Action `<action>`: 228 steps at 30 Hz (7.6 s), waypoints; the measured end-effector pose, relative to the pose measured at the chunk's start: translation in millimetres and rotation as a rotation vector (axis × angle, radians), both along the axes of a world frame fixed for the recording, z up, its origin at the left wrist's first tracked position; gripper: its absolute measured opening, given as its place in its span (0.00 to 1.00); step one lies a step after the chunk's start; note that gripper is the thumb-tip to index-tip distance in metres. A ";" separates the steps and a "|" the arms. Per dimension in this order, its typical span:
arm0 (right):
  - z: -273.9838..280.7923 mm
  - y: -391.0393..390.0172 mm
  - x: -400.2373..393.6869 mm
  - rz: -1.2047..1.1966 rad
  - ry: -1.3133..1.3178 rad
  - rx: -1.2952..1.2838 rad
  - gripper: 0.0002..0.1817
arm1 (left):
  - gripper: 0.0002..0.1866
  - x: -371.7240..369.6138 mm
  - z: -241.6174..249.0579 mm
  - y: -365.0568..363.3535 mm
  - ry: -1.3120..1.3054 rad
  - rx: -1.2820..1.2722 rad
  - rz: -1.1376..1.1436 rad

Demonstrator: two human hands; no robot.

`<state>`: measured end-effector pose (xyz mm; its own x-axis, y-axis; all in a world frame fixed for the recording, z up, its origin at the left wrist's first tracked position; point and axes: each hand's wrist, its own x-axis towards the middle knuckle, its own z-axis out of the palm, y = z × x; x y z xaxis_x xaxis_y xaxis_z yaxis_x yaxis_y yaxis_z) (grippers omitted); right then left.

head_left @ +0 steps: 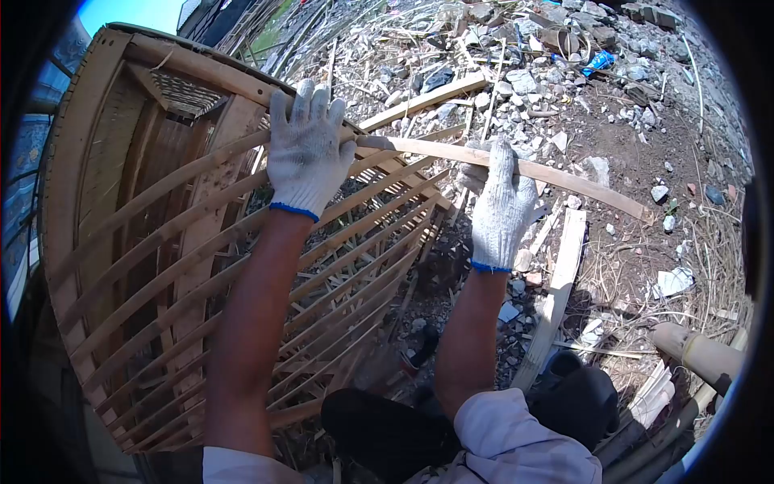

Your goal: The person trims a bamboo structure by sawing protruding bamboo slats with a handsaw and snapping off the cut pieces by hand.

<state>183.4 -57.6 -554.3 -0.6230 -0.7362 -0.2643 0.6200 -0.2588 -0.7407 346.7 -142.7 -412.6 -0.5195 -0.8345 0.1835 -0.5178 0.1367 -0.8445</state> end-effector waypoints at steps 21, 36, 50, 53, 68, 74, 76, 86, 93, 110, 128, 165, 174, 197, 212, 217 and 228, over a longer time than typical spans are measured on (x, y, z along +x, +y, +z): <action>-30.3 91.0 122.0 0.321 -1.676 -0.459 0.15 | 0.26 4.6 -4.4 -3.0 0.032 0.030 -0.130; -92.9 106.0 -0.1 0.563 0.205 0.019 0.23 | 0.19 46.1 21.3 82.9 0.928 0.318 -0.559; -189.1 116.8 103.1 1.177 0.930 0.800 0.36 | 0.17 105.2 -115.1 177.5 1.323 0.788 -0.035; -193.1 85.4 107.6 0.702 0.940 0.717 0.26 | 0.19 109.0 -107.7 196.0 1.306 0.908 0.115; -256.8 60.5 189.6 0.753 1.793 0.510 0.13 | 0.24 87.4 -88.6 230.2 1.108 1.129 0.033; -247.7 50.2 194.8 0.991 1.826 0.523 0.23 | 0.25 92.2 -83.8 236.9 1.090 1.107 0.011; -263.4 47.6 208.6 0.923 1.781 0.582 0.22 | 0.22 95.4 -99.1 236.4 1.053 1.061 -0.075; -239.4 41.6 203.5 1.272 1.786 0.549 0.19 | 0.19 98.8 -107.6 257.3 1.137 0.948 -0.288; -177.0 85.3 183.4 0.947 1.823 0.525 0.20 | 0.16 94.2 -83.7 260.6 1.176 0.944 -0.256; -7.8 136.7 64.6 -0.134 0.059 -0.365 0.33 | 0.15 53.3 -45.6 150.1 0.896 0.194 -0.444; -91.3 34.1 180.9 -0.019 -0.373 -0.128 0.24 | 0.36 -26.0 -56.9 0.1 0.324 0.238 0.522; -93.6 41.6 196.0 -0.016 -0.292 -0.168 0.22 | 0.43 -23.1 -63.0 -6.0 0.368 0.196 0.555; -98.1 44.3 195.7 0.003 -0.291 -0.145 0.26 | 0.43 -22.4 -61.5 -2.1 0.345 0.209 0.542; -89.1 39.8 193.3 -0.002 -0.197 -0.085 0.25 | 0.43 -19.6 -67.3 -8.2 0.383 0.172 0.491; -88.5 38.2 196.4 0.047 -0.255 -0.093 0.28 | 0.41 -17.0 -62.8 -10.3 0.381 0.213 0.511; -87.6 37.4 190.5 0.062 -0.223 -0.039 0.29 | 0.41 -14.1 -68.1 -4.6 0.376 0.222 0.514; -76.9 12.2 188.1 -0.001 -0.317 -0.111 0.26 | 0.36 -20.7 -63.9 -8.6 0.381 0.198 0.492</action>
<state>371.4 -45.3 -631.1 -0.5233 -0.7709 -0.3631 0.8148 -0.3279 -0.4782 326.0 -151.3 -476.5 0.0029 -0.9953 0.0973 -0.8178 -0.0584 -0.5725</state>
